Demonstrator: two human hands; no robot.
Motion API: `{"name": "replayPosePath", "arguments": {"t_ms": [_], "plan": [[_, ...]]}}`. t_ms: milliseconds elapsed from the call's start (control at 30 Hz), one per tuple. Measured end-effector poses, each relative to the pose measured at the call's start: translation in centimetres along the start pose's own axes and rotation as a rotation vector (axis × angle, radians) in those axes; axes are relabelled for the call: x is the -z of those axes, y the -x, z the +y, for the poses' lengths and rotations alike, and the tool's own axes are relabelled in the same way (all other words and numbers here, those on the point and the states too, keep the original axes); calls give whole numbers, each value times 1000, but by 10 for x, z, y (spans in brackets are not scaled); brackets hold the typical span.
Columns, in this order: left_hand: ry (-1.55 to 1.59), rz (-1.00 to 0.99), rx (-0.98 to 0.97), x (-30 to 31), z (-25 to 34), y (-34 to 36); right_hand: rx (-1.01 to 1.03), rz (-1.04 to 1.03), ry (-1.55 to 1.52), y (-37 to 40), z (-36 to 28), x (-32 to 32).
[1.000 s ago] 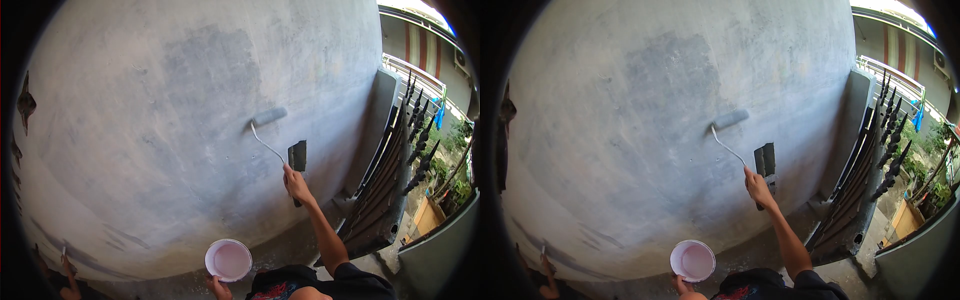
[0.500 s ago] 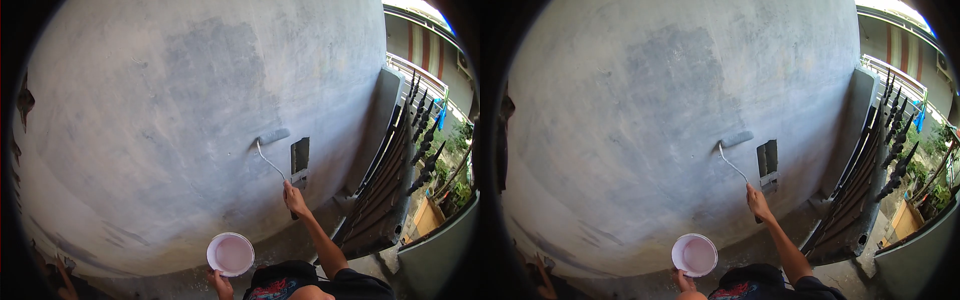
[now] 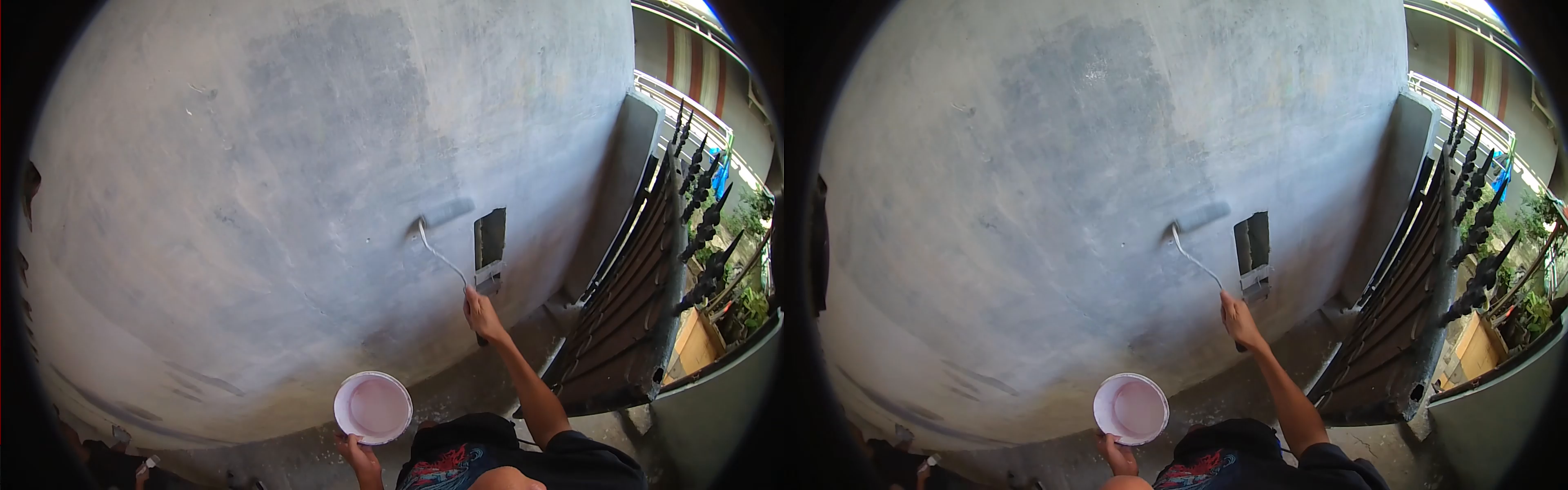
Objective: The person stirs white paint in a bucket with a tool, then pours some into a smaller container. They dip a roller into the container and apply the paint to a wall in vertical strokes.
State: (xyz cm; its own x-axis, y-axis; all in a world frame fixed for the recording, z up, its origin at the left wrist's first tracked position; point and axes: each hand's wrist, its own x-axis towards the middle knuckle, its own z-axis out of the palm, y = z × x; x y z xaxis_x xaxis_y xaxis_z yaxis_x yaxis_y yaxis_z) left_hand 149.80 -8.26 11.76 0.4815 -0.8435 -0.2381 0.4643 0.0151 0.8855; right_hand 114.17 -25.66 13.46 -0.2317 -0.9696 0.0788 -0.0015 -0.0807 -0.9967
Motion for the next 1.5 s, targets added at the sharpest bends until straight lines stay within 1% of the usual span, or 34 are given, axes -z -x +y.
{"name": "replayPosePath", "arguments": {"t_ms": [100,167,233,367,467,533,567,667,733,867,967,1033,1133,1233,1300,1367,1400,1500], "plan": [[-3,2,4,-4,2,0,-49,0,49,20,56,2],[-7,-1,-1,-5,3,1,-63,6,67,28,64,5],[-20,21,8,-8,4,1,-274,-42,-48,32,60,10],[-4,-19,31,-10,2,0,-244,-45,-27,30,35,13],[2,-22,14,-12,2,5,-243,-51,-67,30,35,10],[22,-36,-4,-13,2,6,-177,-41,-90,23,47,6],[20,-36,-4,-12,2,7,-177,-40,-91,21,54,4],[2,18,11,-2,0,9,-117,-23,-74,28,91,-5],[9,24,-11,6,-4,7,-199,-8,-18,35,121,-5],[1,16,-35,6,4,16,-236,4,-58,40,109,-7],[-18,21,-21,3,8,20,-196,28,-6,22,72,-2],[-53,37,-40,11,5,17,-55,25,-49,5,50,0],[-47,27,-60,15,2,17,-38,43,-82,-9,4,7],[-52,10,-71,25,-3,14,-56,29,-131,-11,-17,16],[-49,18,-70,26,-3,15,-50,38,-140,-13,-17,22],[-38,35,-66,26,-6,16,-56,-1,-158,-20,-10,31],[-55,31,-62,29,-6,16,4,53,-79,-23,0,32],[-52,23,-57,26,-6,17,37,24,-80,-24,35,31]]}}
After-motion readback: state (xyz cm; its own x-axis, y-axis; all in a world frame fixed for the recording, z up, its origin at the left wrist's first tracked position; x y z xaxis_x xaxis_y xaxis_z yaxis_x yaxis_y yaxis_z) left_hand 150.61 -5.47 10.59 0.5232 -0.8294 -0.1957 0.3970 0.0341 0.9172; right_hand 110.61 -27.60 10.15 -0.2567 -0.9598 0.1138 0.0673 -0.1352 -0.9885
